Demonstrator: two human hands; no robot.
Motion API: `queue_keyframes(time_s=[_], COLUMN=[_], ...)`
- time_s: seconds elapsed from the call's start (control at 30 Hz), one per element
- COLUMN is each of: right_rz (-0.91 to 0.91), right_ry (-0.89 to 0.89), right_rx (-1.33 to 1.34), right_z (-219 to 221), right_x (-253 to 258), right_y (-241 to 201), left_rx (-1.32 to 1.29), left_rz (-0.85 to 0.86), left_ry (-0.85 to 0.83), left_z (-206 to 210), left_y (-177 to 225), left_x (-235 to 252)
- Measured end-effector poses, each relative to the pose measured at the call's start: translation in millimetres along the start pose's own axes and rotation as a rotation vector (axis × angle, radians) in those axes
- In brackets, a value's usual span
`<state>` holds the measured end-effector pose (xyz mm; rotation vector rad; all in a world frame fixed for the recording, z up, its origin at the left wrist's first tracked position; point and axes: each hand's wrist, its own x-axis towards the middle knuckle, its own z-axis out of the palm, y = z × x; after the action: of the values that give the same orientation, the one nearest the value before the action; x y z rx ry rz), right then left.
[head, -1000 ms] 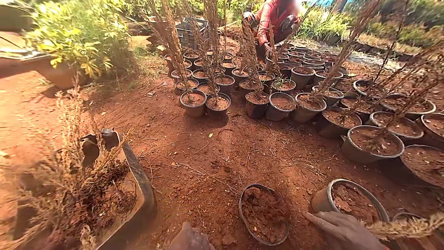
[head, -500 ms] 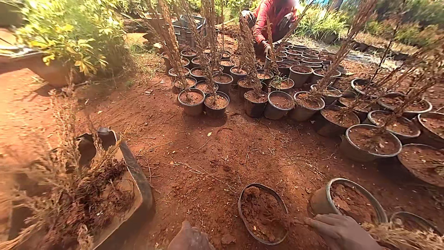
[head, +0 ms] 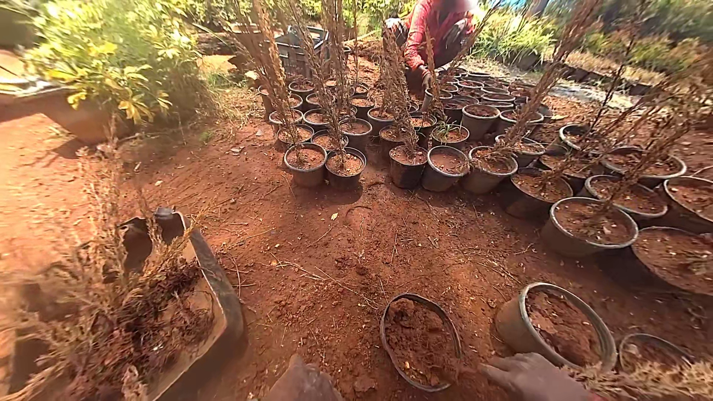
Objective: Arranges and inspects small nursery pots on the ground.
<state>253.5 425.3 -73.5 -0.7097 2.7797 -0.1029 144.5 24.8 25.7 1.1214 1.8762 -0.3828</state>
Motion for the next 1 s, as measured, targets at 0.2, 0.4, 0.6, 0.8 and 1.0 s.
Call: queue_keyframes(time_s=[0.2, 0.4, 0.6, 0.8, 1.0], right_rz=[-0.102, 0.179, 0.313, 0.294, 0.494], right_ry=[0.417, -0.085, -0.203, 0.077, -0.458], right_rx=[-0.074, 0.179, 0.452, 0.842, 0.697], right_z=[2, 0, -15, -56, 1], right_x=[-4, 0, 5, 9, 8], right_y=[10, 8, 28, 21, 29], left_rx=[0.019, 0.026, 0.041, 0.041, 0.031], left_rz=[-0.002, 0.003, 0.001, -0.006, 0.002], left_ry=[0.002, -0.021, -0.017, -0.034, -0.040], left_z=[4, -4, -1, -5, -3], left_y=[-1, 1, 2, 5, 3], left_x=[1, -4, -4, -3, -2])
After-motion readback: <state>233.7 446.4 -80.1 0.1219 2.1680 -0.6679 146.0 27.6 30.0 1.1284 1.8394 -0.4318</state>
